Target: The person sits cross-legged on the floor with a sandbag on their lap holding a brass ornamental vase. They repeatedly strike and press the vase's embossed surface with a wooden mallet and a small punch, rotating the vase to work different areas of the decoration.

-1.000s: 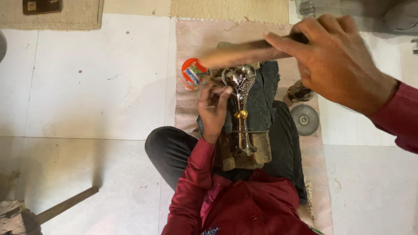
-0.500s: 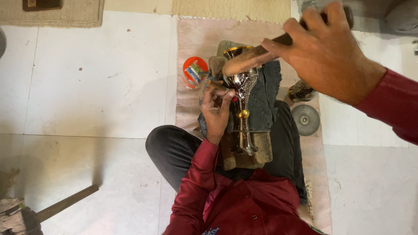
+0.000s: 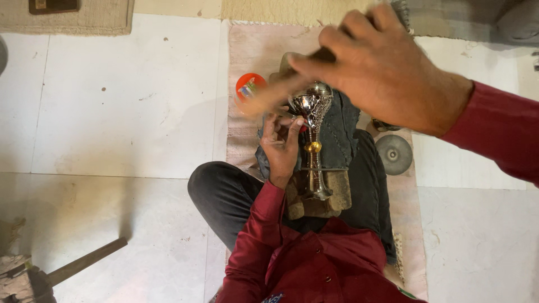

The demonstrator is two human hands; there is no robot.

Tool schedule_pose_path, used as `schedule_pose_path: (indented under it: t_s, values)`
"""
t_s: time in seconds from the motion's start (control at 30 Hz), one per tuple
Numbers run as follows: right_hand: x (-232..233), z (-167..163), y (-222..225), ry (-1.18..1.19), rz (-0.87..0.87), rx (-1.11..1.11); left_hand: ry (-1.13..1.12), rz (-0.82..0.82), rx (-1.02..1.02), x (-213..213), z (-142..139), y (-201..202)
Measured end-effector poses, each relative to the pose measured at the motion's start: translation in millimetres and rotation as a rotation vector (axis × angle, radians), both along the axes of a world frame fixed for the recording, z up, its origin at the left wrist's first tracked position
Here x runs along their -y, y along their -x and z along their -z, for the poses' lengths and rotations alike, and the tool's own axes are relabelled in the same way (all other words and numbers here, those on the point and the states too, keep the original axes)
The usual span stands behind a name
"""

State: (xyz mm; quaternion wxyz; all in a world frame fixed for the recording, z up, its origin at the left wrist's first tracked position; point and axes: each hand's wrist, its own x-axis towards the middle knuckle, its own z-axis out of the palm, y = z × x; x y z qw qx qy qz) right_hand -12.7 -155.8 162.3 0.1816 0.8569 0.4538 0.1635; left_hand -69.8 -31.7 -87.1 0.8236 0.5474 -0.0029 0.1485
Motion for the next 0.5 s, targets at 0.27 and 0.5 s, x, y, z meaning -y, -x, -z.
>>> schedule_pose_path:
  t_s: [0.27,0.5]
  values:
    - [-3.0,-5.8,4.9,0.190,-0.068,0.265,-0.028,-0.059,-0.047,6.1,5.4,2.8]
    - [1.0,-9.1,7.9,0.201,-0.069,0.280,-0.095,-0.106,-0.047,9.4,4.1,5.5]
